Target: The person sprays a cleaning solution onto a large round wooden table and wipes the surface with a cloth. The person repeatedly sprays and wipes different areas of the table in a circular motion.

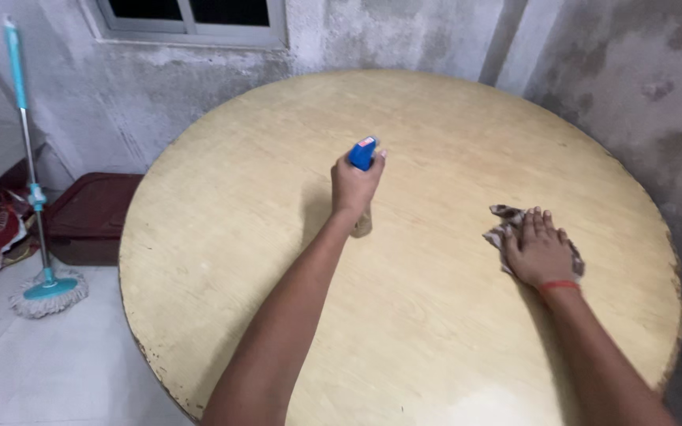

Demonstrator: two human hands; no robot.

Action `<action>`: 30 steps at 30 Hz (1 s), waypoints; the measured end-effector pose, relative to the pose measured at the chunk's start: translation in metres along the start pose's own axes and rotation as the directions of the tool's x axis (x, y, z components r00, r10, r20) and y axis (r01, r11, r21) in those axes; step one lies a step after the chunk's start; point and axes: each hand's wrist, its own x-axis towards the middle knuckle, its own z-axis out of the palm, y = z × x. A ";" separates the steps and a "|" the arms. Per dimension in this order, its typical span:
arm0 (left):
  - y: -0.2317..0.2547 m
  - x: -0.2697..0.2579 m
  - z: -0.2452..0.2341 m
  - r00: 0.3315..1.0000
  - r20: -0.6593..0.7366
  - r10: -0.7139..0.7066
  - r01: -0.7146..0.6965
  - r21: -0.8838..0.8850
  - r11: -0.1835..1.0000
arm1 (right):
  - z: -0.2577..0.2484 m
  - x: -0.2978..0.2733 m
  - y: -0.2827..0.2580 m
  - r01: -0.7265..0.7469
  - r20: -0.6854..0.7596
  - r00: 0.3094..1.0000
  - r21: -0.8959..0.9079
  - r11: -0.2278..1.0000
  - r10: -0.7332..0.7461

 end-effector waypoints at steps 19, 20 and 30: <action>0.001 0.035 0.008 0.993 -0.019 0.118 -0.119 -0.018 0.993 | -0.105 -0.115 -0.348 0.670 -0.112 0.678 0.499 0.549 -0.726; 0.002 0.031 0.011 0.996 0.011 0.089 -0.089 0.022 0.996 | -0.110 -0.117 -0.346 0.645 -0.111 0.677 0.566 0.513 -0.728; 0.012 0.032 -0.007 0.970 0.241 -0.044 -0.106 0.574 0.812 | -0.100 -0.113 -0.344 0.712 -0.187 0.630 0.526 0.465 -0.753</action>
